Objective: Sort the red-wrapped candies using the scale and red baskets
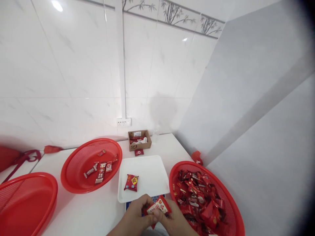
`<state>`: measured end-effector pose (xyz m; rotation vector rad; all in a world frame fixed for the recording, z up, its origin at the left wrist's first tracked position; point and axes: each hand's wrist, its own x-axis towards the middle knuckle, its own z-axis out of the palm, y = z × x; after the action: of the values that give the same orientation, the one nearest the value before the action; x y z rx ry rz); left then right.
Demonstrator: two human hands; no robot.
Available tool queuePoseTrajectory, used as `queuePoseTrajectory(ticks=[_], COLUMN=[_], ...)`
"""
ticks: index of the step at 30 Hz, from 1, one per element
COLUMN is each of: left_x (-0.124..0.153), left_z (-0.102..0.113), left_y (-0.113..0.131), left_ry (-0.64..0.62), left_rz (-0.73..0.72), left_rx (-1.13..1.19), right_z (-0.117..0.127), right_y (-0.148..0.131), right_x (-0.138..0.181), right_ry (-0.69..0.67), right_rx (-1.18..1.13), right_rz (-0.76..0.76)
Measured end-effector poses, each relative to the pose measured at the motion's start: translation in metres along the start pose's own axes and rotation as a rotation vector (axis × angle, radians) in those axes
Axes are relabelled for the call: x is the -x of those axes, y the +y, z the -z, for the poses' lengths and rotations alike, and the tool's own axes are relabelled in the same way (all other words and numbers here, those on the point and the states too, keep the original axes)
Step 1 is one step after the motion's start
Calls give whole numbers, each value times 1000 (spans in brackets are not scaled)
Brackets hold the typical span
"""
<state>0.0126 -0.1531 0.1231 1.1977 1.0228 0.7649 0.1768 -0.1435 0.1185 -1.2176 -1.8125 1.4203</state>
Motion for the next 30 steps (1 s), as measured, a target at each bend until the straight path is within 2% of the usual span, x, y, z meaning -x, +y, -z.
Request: queuePoseTrajectory(ticks=[4, 11, 16, 19, 24, 27, 30], left_x=[0, 0, -1, 0, 2, 2, 3], left_z=[-1, 1, -1, -2, -2, -2, 0], left_y=[6, 10, 5, 4, 7, 8, 8], left_ry=[35, 19, -29, -75, -151, -207, -209], left_rz=[-21, -71, -81, -71, -56, -52, -43], left_rx=[60, -29, 4, 40, 168, 103, 38], right_z=[1, -4, -5, -5, -3, -3, -5], right_y=[-1, -2, 2, 6, -3, -8, -8], right_x=[0, 0, 4, 8, 9, 5, 0], right_ry=[26, 38, 39, 63, -17, -7, 35], right_rx=[-21, -114, -105, -120, -223, -262, -261], right_rz=[22, 90, 15, 79, 124, 193, 184])
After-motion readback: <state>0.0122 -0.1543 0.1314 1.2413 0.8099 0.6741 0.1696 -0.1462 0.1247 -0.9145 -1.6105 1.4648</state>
